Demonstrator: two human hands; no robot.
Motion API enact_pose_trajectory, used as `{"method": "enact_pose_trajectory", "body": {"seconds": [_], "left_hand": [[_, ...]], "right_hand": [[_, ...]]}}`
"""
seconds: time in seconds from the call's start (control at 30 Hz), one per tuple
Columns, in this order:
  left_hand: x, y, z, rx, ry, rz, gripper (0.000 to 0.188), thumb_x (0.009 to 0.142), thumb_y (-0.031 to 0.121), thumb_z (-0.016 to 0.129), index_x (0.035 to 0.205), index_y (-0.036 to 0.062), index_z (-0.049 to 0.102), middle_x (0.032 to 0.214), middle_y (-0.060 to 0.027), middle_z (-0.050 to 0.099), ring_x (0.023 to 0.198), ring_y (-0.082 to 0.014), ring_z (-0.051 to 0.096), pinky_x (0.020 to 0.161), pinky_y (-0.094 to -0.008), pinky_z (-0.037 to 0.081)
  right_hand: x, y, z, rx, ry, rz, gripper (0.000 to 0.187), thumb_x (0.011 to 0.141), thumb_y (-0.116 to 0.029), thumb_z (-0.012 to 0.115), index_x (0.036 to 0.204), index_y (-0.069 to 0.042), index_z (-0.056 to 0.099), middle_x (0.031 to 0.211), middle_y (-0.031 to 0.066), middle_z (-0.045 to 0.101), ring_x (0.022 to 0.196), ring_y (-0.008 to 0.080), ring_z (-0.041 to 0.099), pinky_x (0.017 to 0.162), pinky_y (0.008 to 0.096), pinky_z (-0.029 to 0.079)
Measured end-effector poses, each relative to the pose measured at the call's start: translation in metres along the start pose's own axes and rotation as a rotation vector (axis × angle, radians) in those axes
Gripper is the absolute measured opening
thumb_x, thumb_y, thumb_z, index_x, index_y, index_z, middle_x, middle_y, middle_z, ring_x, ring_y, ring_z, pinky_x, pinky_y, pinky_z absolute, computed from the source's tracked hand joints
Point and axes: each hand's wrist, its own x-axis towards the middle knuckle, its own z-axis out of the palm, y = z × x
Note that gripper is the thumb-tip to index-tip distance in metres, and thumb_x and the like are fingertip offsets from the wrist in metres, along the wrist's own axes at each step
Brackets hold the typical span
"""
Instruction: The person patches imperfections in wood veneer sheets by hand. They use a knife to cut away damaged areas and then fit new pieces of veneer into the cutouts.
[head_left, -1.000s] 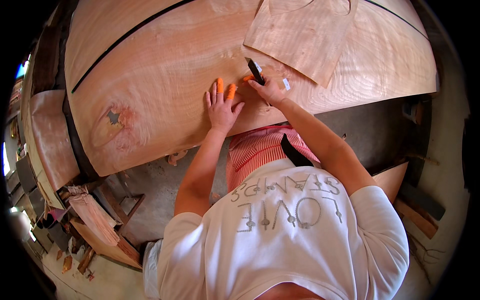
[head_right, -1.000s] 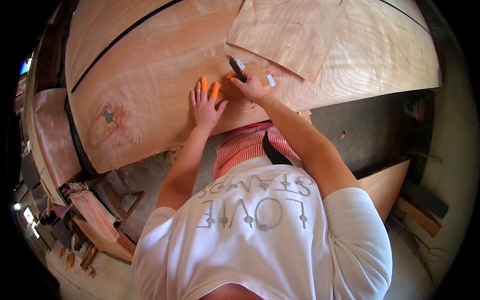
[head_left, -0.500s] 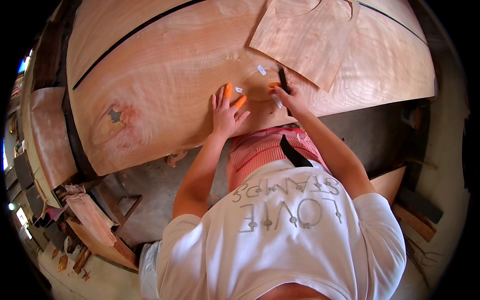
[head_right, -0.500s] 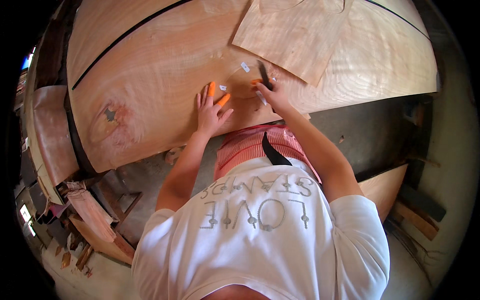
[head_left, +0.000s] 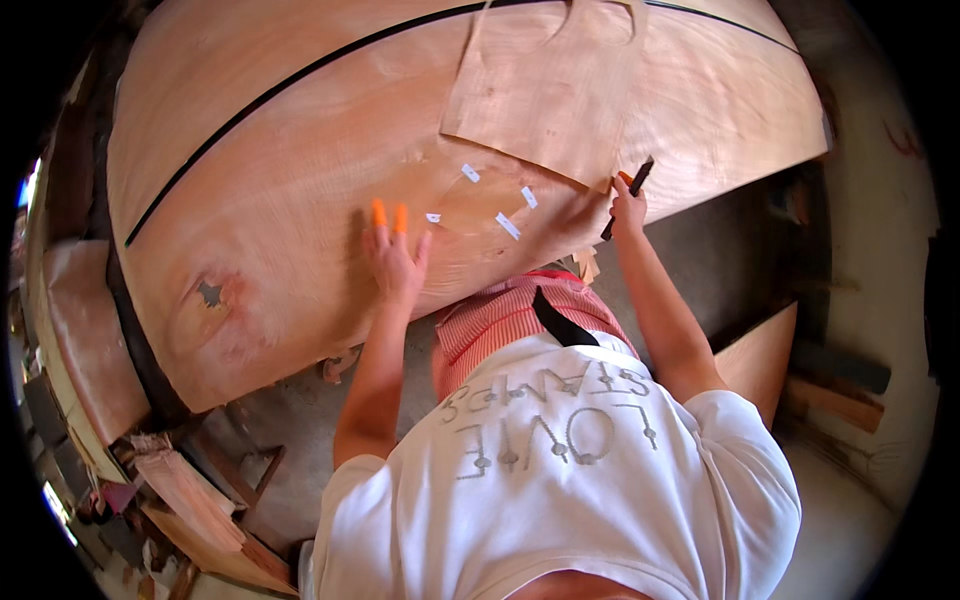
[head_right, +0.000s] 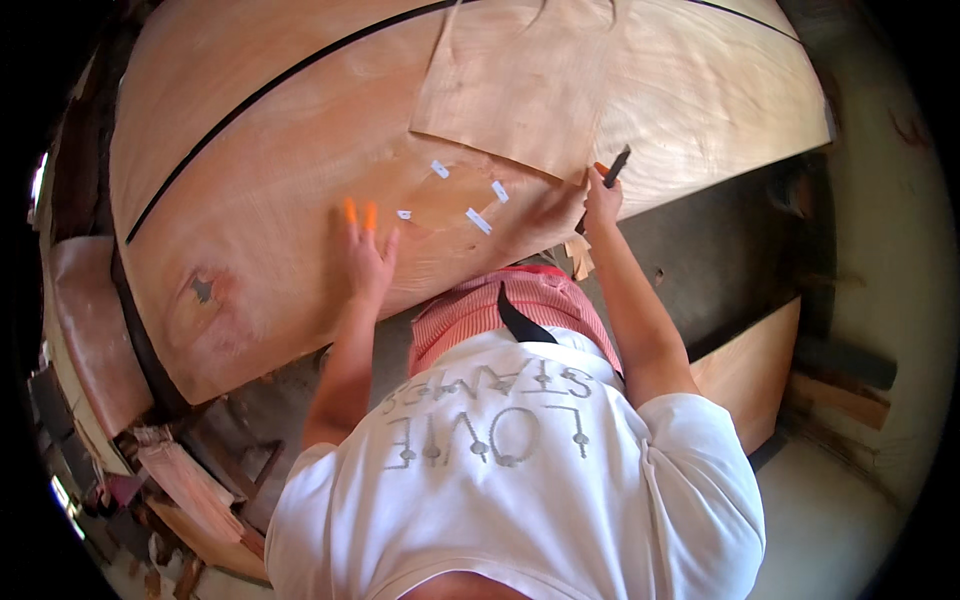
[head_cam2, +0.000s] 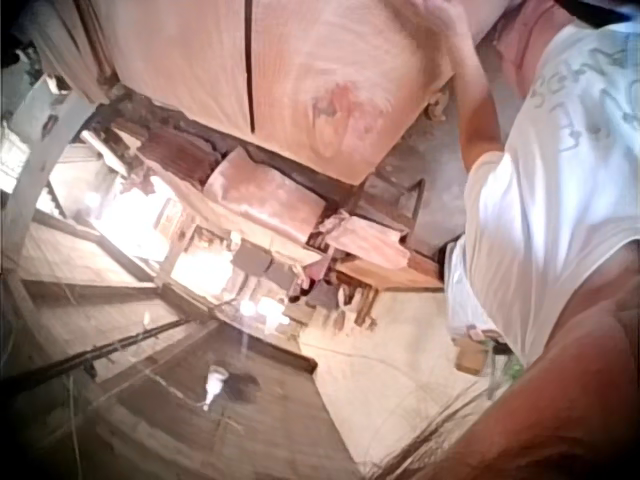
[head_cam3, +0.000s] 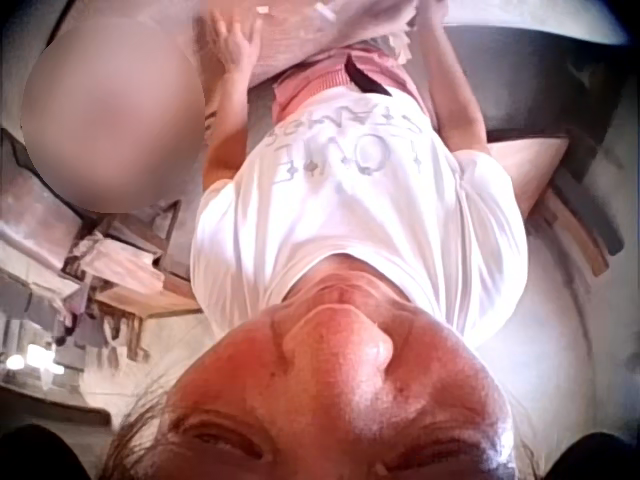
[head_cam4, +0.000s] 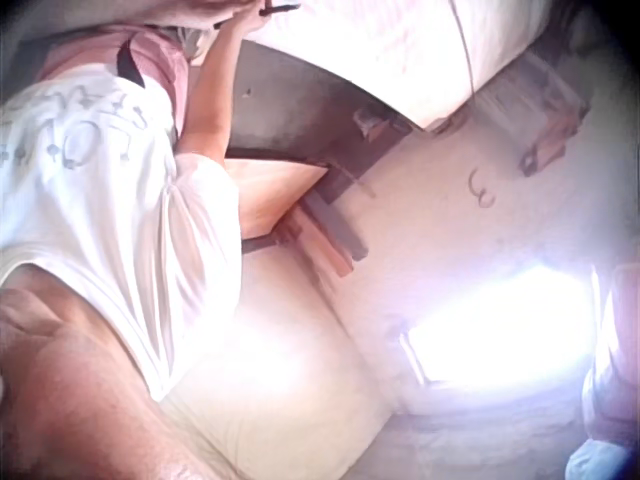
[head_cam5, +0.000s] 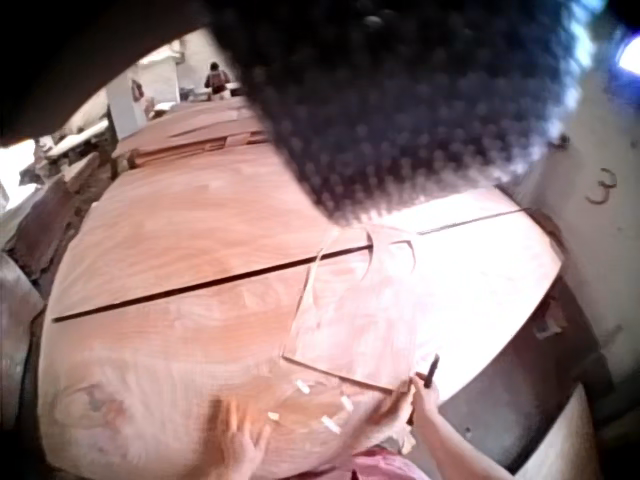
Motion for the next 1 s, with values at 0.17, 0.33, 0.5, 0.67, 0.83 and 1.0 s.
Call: {"method": "enact_pose_trajectory", "body": {"seconds": [0.17,0.33,0.5,0.67,0.83,1.0], "left_hand": [[0.015,-0.042,-0.011,0.411,-0.117,-0.161,0.073,0.079,0.05,0.052,0.131,0.0022,0.034,0.139,-0.0191,0.025,0.129,-0.0325,0.022,0.102,-0.054,0.015],[0.007,-0.04,-0.008,0.307,-0.123,-0.201,0.081,0.076,0.057,0.05,0.132,0.0001,0.032,0.141,-0.0168,0.024,0.132,-0.0272,0.018,0.105,-0.0517,0.009],[-0.012,-0.029,-0.024,0.207,-0.121,-0.225,0.08,0.077,0.056,0.05,0.131,-0.0002,0.033,0.141,-0.0152,0.023,0.132,-0.0262,0.018,0.104,-0.0522,0.008],[-0.007,0.026,-0.061,-0.346,-0.305,-0.347,0.058,0.076,0.047,0.057,0.111,0.0011,0.052,0.118,-0.0168,0.049,0.106,-0.031,0.048,0.089,-0.0436,0.036],[-0.03,0.076,-0.099,-0.464,-0.147,0.212,0.065,0.067,0.034,0.07,0.121,0.0069,0.045,0.125,-0.015,0.043,0.115,-0.0309,0.042,0.093,-0.0451,0.034],[-0.046,0.093,-0.115,-0.42,-0.02,0.402,0.081,0.06,0.019,0.073,0.13,0.0076,0.034,0.133,-0.0125,0.037,0.123,-0.0254,0.036,0.102,-0.0492,0.021]], "right_hand": [[0.006,-0.01,0.02,0.02,-0.204,0.064,0.02,0.078,-0.027,0.066,0.085,-0.012,0.056,0.053,-0.0065,0.042,0.037,0.0036,0.03,0.033,0.0198,0.022],[-0.025,-0.032,0.023,-0.012,-0.283,-0.048,0.016,0.077,-0.021,0.067,0.08,-0.01,0.055,0.05,-0.0084,0.034,0.038,0.0016,0.028,0.034,0.0192,0.02],[-0.078,-0.051,0.034,-0.049,-0.366,-0.111,0.017,0.08,-0.019,0.065,0.078,-0.011,0.05,0.05,-0.0075,0.033,0.037,0.0015,0.026,0.034,0.02,0.018],[-0.157,-0.044,0.045,0.077,-0.454,-0.087,0.02,0.081,-0.018,0.064,0.075,-0.012,0.046,0.051,-0.0062,0.036,0.039,0.0019,0.027,0.036,0.0204,0.019],[-0.209,-0.036,0.032,-0.08,-0.354,-0.214,0.014,0.083,-0.019,0.062,0.078,-0.012,0.051,0.053,-0.0073,0.037,0.041,0.0012,0.027,0.037,0.0206,0.02],[-0.258,-0.05,0.025,-0.254,-0.563,-0.399,0.014,0.083,-0.018,0.061,0.086,-0.005,0.056,0.07,-0.0034,0.053,0.058,0.0047,0.046,0.049,0.0193,0.036]]}}
